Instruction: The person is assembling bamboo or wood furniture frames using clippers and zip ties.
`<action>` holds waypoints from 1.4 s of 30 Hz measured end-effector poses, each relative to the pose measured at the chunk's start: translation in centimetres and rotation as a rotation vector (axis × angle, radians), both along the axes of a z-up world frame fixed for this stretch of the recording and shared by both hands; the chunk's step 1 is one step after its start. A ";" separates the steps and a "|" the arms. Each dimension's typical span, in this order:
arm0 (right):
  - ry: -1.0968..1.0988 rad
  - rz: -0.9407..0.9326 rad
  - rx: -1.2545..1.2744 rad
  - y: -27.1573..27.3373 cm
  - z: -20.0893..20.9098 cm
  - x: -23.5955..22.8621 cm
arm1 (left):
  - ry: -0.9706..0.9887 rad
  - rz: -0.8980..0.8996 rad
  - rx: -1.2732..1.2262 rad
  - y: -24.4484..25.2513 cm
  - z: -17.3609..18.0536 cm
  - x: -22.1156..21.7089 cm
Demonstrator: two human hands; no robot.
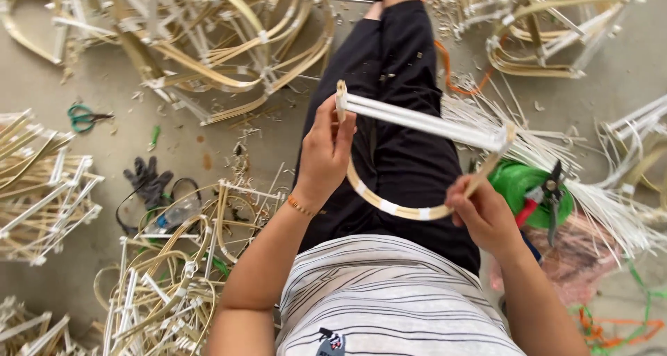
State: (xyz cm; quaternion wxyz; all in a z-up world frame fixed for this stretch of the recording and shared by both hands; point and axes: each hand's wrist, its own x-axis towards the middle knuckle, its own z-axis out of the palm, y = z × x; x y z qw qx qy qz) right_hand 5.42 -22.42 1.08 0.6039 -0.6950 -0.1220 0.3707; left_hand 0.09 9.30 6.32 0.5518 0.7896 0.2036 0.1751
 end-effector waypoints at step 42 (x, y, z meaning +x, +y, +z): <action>-0.081 -0.025 -1.390 -25.2 -23.7 4.3 | 0.334 -0.523 -0.865 0.3 -2.7 -0.9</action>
